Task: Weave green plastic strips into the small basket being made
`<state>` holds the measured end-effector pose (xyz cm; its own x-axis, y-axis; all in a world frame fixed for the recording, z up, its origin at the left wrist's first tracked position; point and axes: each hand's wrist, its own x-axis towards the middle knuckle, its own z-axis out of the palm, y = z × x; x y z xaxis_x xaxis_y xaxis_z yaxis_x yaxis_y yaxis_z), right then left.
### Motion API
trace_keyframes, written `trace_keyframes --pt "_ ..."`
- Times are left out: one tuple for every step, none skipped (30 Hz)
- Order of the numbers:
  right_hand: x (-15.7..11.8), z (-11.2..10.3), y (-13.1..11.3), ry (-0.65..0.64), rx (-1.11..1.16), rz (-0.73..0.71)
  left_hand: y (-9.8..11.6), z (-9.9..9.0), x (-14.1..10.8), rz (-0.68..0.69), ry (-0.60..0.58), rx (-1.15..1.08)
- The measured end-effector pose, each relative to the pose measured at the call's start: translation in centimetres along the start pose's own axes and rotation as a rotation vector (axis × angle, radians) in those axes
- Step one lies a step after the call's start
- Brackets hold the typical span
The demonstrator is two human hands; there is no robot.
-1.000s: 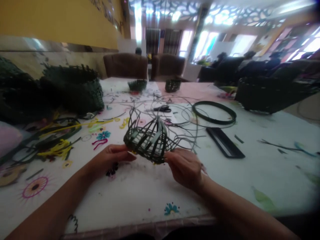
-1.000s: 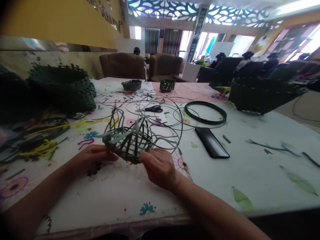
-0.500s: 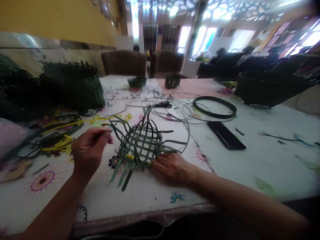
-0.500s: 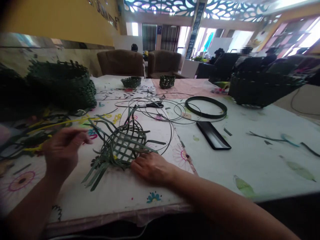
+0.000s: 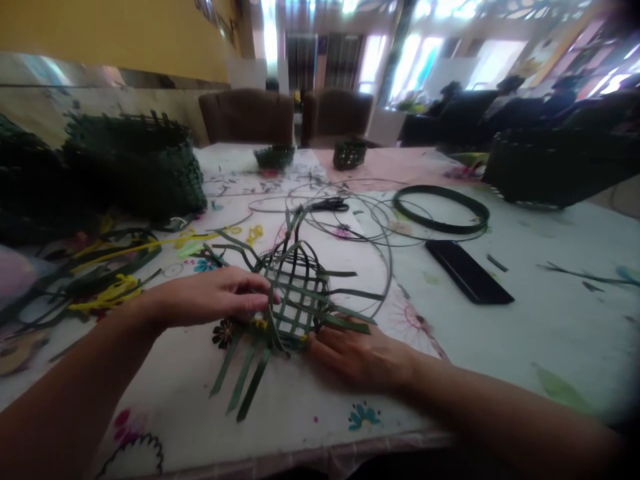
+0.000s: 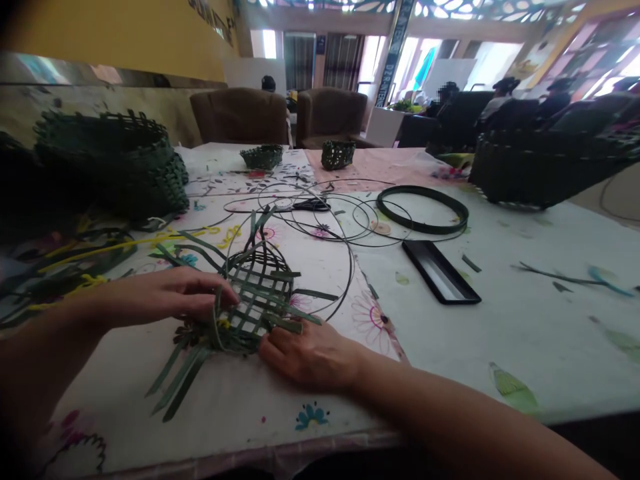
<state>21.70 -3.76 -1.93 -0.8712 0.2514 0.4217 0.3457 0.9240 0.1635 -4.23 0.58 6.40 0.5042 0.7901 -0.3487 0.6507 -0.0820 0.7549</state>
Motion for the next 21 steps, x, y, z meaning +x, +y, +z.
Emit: trace_keyframes --pt "0.0 0.0 0.0 0.001 -0.004 -0.004 -0.1 0.0 0.2 -0.007 0.020 0.000" --pt "0.1 -0.1 0.0 0.006 -0.007 -0.005 -0.3 0.0 0.4 -0.010 0.029 0.005" --pt "0.1 -0.1 0.0 0.012 -0.011 -0.003 -0.4 0.0 0.6 -0.011 0.015 0.002" --pt "0.2 -0.1 0.0 0.021 -0.017 -0.001 -0.5 -0.1 0.7 -0.016 -0.024 -0.019" --pt "0.2 -0.2 0.1 0.023 -0.022 0.001 -0.7 -0.1 0.7 -0.027 -0.071 -0.062" --pt "0.2 -0.2 0.1 0.018 -0.025 0.001 -0.8 -0.2 0.6 -0.044 -0.108 -0.119" --pt "0.3 -0.3 0.1 0.009 -0.025 0.005 -1.0 -0.4 0.5 -0.066 -0.121 -0.177" --pt "0.3 -0.3 0.1 0.005 -0.025 0.004 -1.1 -0.4 0.4 -0.087 -0.110 -0.219" --pt "0.3 -0.3 0.1 0.012 -0.029 0.000 -1.3 -0.5 0.3 -0.099 -0.092 -0.236" --pt "0.3 -0.4 0.1 0.030 -0.038 -0.006 -1.5 -0.5 0.3 -0.099 -0.075 -0.225" --pt "0.3 -0.4 0.1 0.057 -0.051 -0.014 -1.6 -0.5 0.3 -0.089 -0.075 -0.189" --pt "0.2 -0.4 0.0 0.088 -0.064 -0.023 -1.7 -0.4 0.5 -0.078 -0.094 -0.137" --pt "0.2 -0.5 0.0 0.113 -0.073 -0.034 -1.6 -0.4 0.7 -0.074 -0.120 -0.089" --pt "0.2 -0.5 -0.1 0.134 -0.080 -0.042 -1.5 -0.4 1.0 -0.078 -0.148 -0.053" --pt "0.2 -0.6 -0.1 0.148 -0.085 -0.046 -1.2 -0.4 1.3 -0.087 -0.171 -0.021" --pt "0.2 -0.6 -0.2 0.157 -0.086 -0.048 -0.9 -0.5 1.6 -0.097 -0.186 0.016" --pt "0.2 -0.6 -0.2 0.160 -0.082 -0.052 -0.6 -0.5 2.0 -0.104 -0.196 0.062" --pt "0.2 -0.6 -0.2 0.157 -0.077 -0.053 -0.4 -0.6 2.3 -0.108 -0.203 0.119" --pt "0.3 -0.5 -0.2 0.151 -0.068 -0.052 -0.2 -0.7 2.6 -0.112 -0.217 0.184" --pt "0.3 -0.5 -0.2 0.142 -0.055 -0.048 -0.2 -0.7 2.9 -0.117 -0.241 0.248" --pt "0.3 -0.4 -0.2 0.134 -0.046 -0.044 -0.3 -0.6 3.1 -0.122 -0.255 0.288"
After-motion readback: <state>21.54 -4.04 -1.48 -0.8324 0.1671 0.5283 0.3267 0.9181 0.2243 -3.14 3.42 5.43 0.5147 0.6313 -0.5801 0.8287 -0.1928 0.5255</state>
